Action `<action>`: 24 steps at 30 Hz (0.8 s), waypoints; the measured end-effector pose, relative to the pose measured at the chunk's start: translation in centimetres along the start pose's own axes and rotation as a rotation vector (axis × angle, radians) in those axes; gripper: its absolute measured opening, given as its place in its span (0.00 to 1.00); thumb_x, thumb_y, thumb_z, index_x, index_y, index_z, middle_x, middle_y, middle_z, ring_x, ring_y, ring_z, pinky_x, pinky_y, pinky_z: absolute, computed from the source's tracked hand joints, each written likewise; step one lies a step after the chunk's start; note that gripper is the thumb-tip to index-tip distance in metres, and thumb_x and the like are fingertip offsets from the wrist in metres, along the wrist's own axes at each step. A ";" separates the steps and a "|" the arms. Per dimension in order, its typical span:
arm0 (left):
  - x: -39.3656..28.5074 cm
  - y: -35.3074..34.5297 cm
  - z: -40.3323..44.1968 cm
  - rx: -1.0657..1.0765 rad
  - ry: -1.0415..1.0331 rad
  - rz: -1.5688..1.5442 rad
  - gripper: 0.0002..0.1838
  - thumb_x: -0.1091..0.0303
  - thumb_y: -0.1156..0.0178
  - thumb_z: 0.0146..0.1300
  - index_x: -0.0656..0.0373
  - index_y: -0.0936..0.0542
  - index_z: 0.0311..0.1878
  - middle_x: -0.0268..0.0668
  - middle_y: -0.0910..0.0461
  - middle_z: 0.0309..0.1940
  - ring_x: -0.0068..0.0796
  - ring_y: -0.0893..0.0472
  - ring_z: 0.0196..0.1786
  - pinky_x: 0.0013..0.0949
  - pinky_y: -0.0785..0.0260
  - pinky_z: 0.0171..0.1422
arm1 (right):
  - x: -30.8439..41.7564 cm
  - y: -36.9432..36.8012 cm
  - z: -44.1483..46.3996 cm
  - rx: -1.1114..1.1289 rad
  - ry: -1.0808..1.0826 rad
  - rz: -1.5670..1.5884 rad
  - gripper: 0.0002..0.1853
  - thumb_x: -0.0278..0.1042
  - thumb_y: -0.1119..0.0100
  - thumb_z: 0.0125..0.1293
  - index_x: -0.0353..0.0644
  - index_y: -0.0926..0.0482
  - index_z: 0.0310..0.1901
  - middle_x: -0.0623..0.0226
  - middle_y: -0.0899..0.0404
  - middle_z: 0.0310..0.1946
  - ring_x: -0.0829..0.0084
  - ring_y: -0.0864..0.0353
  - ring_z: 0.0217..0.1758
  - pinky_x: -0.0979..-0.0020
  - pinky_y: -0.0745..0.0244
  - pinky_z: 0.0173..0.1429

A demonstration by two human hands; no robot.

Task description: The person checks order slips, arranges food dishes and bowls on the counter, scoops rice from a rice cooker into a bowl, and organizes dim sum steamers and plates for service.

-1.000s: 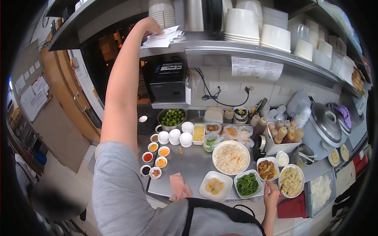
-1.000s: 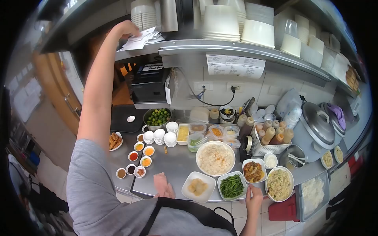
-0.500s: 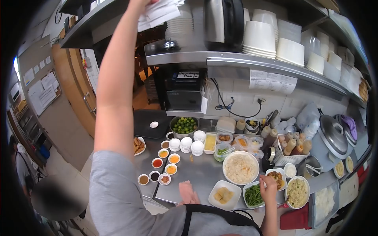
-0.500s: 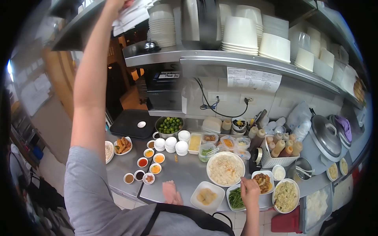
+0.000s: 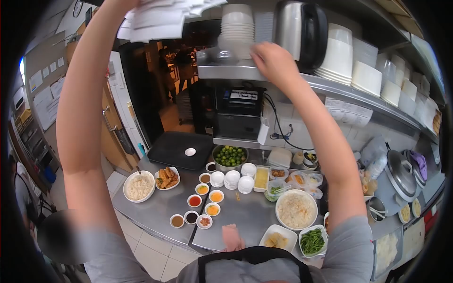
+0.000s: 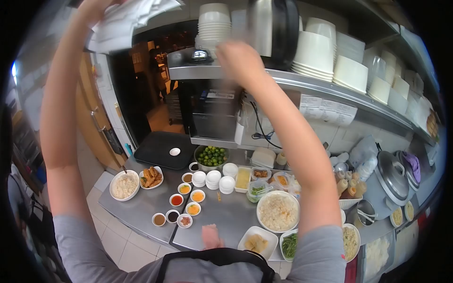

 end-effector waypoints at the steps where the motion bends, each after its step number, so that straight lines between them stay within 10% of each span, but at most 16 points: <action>1: 0.4 -0.3 -0.3 0.038 0.009 -0.005 0.08 0.72 0.44 0.58 0.67 0.23 0.27 0.35 0.25 0.18 0.18 0.26 0.20 0.18 0.32 0.26 | -0.5 -2.5 3.0 0.151 -0.123 -0.001 0.12 0.33 0.47 0.54 0.40 0.23 0.40 0.56 0.23 0.37 0.58 0.25 0.41 0.64 0.29 0.43; 4: 1.5 -1.3 -0.9 0.075 0.056 -0.069 0.08 0.72 0.45 0.59 0.67 0.23 0.29 0.36 0.24 0.19 0.19 0.26 0.21 0.19 0.32 0.25 | -2.2 -12.1 9.2 0.582 -0.153 -0.053 0.20 0.39 0.44 0.49 0.40 0.24 0.45 0.56 0.23 0.41 0.58 0.25 0.47 0.63 0.30 0.49; 9: 5.4 -2.8 -0.1 0.147 0.078 -0.213 0.10 0.70 0.46 0.60 0.66 0.24 0.27 0.36 0.25 0.19 0.20 0.25 0.20 0.19 0.30 0.25 | -1.3 -15.6 9.4 0.663 -0.229 0.012 0.23 0.45 0.40 0.48 0.46 0.24 0.46 0.56 0.24 0.43 0.58 0.26 0.48 0.62 0.30 0.50; 21: 13.8 -15.1 5.7 -0.063 0.202 -0.348 0.07 0.74 0.45 0.54 0.70 0.23 0.26 0.42 0.24 0.18 0.27 0.23 0.18 0.27 0.29 0.21 | -1.9 0.5 3.4 0.625 -0.250 -0.231 0.19 0.47 0.38 0.49 0.55 0.22 0.44 0.62 0.21 0.40 0.60 0.23 0.44 0.65 0.29 0.48; 24: 18.1 -18.6 6.2 0.203 0.268 -0.030 0.09 0.68 0.41 0.55 0.66 0.21 0.30 0.36 0.23 0.22 0.21 0.23 0.23 0.21 0.30 0.25 | -2.4 1.4 2.7 0.595 -0.253 -0.219 0.18 0.47 0.40 0.50 0.53 0.21 0.42 0.64 0.21 0.38 0.63 0.23 0.44 0.64 0.28 0.47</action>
Point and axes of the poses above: each hand's wrist, its own z-axis towards the middle knuckle, its own y-axis out of the back of the hand, x = y × z, the point moved 3 cm from there along z, towards the middle knuckle
